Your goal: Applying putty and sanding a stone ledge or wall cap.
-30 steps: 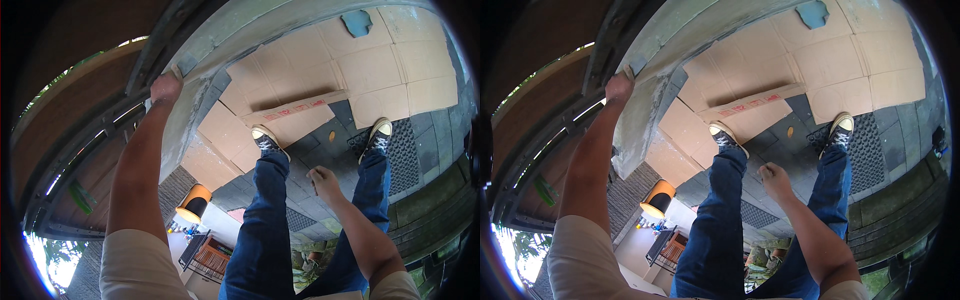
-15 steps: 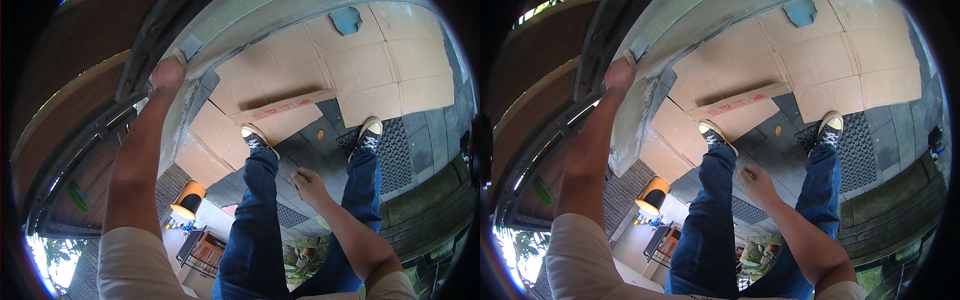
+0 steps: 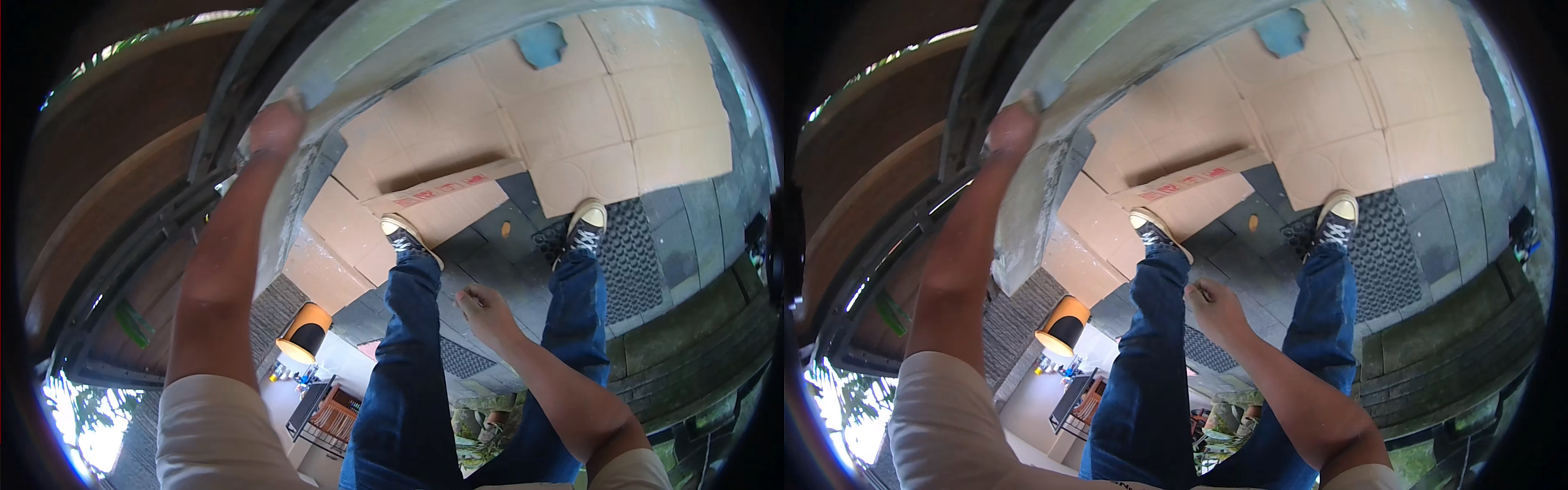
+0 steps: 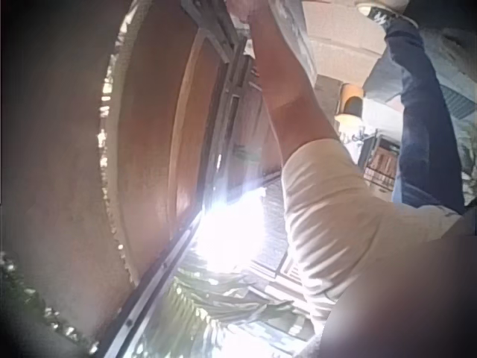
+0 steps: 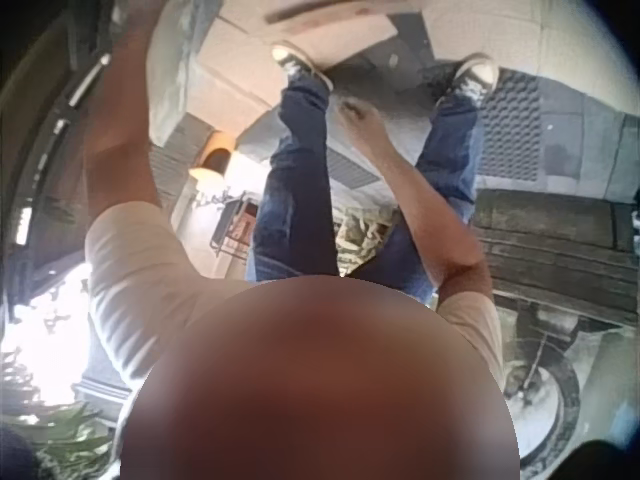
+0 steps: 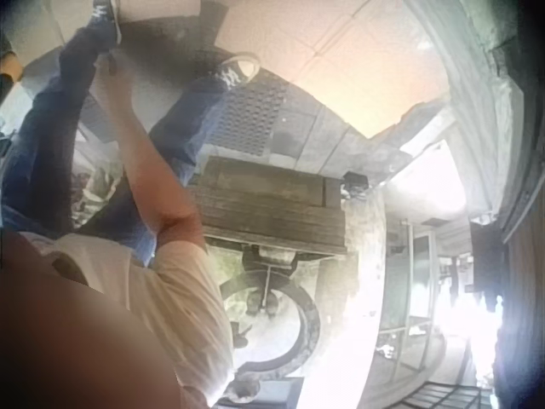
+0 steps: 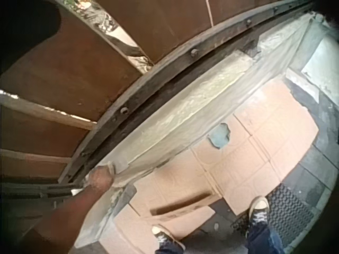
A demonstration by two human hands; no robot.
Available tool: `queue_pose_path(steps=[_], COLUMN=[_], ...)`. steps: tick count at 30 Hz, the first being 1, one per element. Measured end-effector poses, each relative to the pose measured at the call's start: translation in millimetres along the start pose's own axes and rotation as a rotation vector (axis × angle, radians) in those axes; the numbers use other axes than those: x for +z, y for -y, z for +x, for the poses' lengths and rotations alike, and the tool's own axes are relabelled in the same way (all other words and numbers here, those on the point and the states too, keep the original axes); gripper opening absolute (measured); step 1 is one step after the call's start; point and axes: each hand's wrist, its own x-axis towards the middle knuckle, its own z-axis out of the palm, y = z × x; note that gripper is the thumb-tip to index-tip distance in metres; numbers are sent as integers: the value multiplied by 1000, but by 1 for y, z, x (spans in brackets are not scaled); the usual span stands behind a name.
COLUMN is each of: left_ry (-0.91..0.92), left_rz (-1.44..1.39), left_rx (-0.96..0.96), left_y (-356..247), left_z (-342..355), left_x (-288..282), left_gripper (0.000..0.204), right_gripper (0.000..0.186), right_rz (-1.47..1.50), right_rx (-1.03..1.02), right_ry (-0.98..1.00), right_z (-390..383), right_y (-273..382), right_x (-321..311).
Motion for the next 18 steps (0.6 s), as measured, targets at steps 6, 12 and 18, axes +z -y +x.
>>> queue_pose_path(steps=[6, 12, 18], left_ry=[-84, -83, -97], left_rz=[29, -13, 45], left_rx=[-31, 46, 47], left_y=[-11, -91, -118], left_z=[-3, -6, 8], left_x=[-12, -42, -56], left_gripper=[61, 62, 58], right_gripper=[29, 30, 31], right_rz=[148, 110, 169], right_rx=[33, 11, -36], right_ry=[71, 76, 105], right_z=[-5, -17, -22], right_y=[12, 21, 31], right_x=[-5, -25, -28])
